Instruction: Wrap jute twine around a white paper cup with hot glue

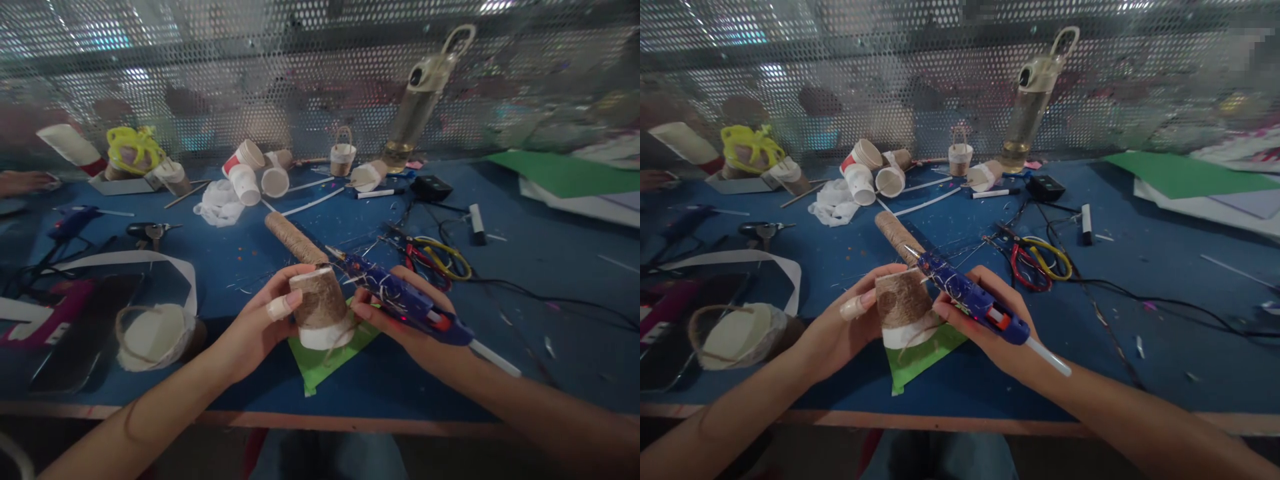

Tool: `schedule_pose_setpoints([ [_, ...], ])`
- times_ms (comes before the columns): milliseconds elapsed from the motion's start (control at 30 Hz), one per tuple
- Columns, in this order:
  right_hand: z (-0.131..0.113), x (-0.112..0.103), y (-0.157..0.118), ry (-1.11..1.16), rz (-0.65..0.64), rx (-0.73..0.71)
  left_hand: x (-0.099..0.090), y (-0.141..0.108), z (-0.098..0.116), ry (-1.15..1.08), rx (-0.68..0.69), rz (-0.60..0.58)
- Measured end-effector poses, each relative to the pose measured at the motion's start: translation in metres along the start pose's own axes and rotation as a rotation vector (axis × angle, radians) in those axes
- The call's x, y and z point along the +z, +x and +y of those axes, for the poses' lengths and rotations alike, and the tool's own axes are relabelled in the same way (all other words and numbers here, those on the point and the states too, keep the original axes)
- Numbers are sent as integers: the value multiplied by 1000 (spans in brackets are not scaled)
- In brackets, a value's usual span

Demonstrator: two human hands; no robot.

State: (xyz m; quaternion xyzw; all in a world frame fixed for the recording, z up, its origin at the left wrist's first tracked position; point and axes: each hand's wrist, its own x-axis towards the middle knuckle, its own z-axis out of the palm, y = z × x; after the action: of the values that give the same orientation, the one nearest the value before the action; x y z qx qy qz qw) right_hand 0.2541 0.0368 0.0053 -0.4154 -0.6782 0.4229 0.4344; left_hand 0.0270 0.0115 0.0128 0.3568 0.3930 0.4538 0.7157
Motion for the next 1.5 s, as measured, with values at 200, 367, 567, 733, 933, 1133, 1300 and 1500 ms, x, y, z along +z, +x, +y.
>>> schedule_pose_setpoints([
  [200, -4, -2, -2, -3, -63, -10, -7, 0, 1, 57, 102, 77],
  [367, -3, -5, -4, -22, -99, -130, -8, 0, 4, 37, 233, 144],
  [567, -2, -5, -1, 25, -257, -244, -9, -1, 4, 49, 306, 160],
  [733, -5, -8, 2, 7, -272, -265, -8, -2, 7, 27, 346, 155],
  [933, -5, -15, -4, -53, -302, -183, -8, -3, 8, 8, 360, 174],
  [1133, -4, -16, -7, -203, -298, -164, -11, -3, 4, 84, 386, 157],
  [1300, -1, -15, -7, -281, -315, -309, -12, -1, 1, 129, 430, 168],
  [1500, 10, -14, -9, -327, -272, -438, -15, 0, -1, 164, 453, 202],
])
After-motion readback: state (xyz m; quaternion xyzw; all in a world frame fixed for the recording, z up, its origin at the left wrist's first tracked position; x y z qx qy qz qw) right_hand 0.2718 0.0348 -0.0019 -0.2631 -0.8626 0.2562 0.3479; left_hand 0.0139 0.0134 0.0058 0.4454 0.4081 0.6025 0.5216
